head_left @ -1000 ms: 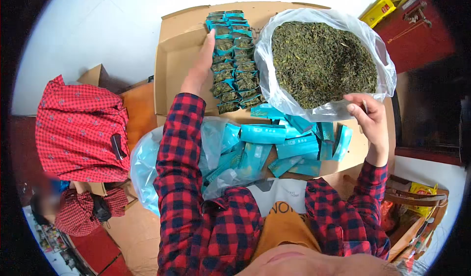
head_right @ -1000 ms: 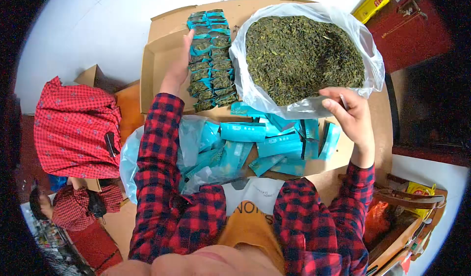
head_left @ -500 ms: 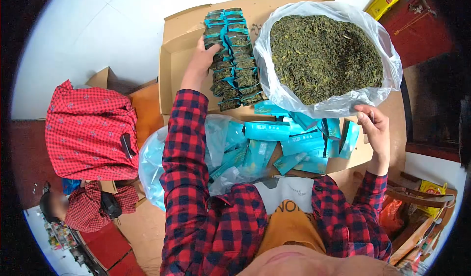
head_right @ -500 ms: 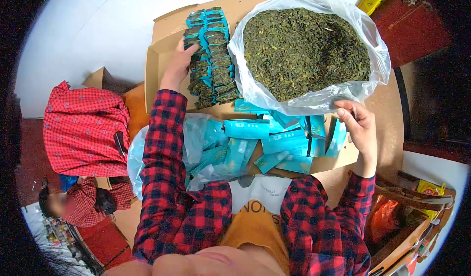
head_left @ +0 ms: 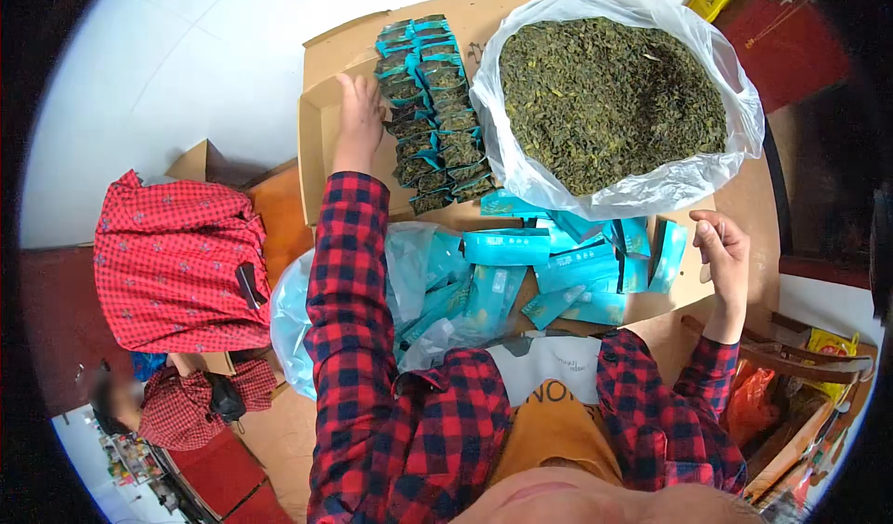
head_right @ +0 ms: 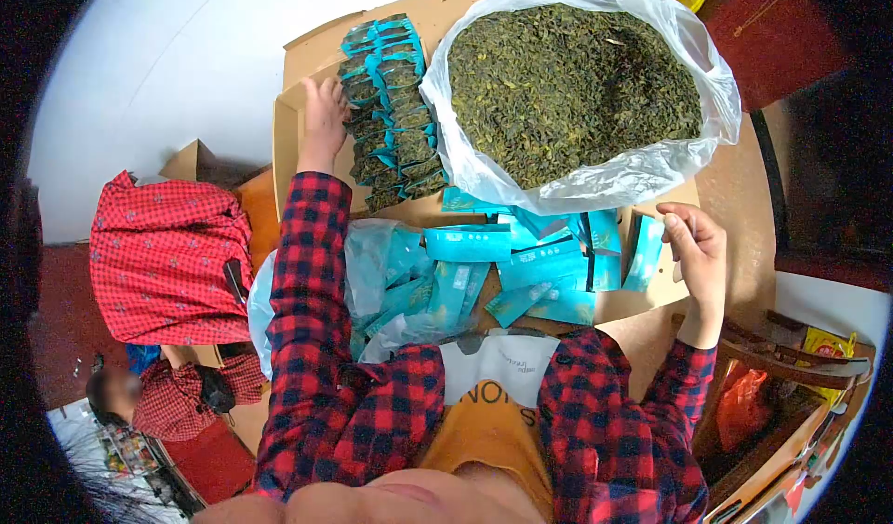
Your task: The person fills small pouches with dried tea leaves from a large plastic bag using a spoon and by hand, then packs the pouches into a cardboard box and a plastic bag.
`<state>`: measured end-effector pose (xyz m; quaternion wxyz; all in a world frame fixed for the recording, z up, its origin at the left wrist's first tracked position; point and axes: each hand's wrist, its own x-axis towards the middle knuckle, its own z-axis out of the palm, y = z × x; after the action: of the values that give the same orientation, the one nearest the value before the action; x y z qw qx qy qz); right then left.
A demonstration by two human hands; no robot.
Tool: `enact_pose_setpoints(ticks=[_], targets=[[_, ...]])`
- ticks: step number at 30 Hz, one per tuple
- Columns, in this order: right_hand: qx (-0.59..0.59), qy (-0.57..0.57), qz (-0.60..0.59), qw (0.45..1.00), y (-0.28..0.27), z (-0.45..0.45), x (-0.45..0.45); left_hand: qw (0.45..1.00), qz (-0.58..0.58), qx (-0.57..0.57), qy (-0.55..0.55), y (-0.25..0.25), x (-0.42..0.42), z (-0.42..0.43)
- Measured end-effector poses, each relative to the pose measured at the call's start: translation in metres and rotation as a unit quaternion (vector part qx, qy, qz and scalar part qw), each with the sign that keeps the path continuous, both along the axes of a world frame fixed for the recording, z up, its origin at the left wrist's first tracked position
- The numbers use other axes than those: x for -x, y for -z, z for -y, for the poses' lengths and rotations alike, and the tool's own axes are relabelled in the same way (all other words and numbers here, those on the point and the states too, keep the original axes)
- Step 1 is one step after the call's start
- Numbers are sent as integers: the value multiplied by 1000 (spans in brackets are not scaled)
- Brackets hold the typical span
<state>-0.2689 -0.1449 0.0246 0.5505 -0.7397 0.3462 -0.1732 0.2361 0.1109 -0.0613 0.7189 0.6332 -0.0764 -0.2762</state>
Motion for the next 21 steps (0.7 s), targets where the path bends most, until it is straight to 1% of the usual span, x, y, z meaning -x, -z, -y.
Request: enact_pose_setpoints(ticks=[1,2,5,8,10,12,13,14,15,17,18,20,21], targets=[[-2,13,4,1000,1,1,3,1000,0,19,-22,4,-5,-1],[-2,13,4,1000,3,2,6,1000,0,19,-22,11,-7,3],[-15,41,28,999,11,6,12,997,-59,20,46,-7,20,28],[-28,59,31,997,16,9,14,996,-71,36,49,-35,38,20],[-36,65,27,997,21,13,16,995,-82,43,47,-30,37,12],[-41,99,39,993,28,17,19,999,-29,19,21,-3,17,-3],[-44,115,49,991,31,18,20,1000,1,6,8,2,16,-9],[-45,111,49,992,33,19,20,1000,2,5,4,6,17,-14],[-48,114,42,991,35,19,21,996,75,-28,50,8,17,-18],[-52,122,33,991,36,18,24,960,221,-92,142,2,22,-18],[-51,122,37,990,37,17,25,960,225,-91,142,-7,29,-13],[-53,128,49,989,39,17,30,990,65,21,122,-21,46,2],[-54,132,52,988,41,17,35,991,-19,76,112,-32,57,7]])
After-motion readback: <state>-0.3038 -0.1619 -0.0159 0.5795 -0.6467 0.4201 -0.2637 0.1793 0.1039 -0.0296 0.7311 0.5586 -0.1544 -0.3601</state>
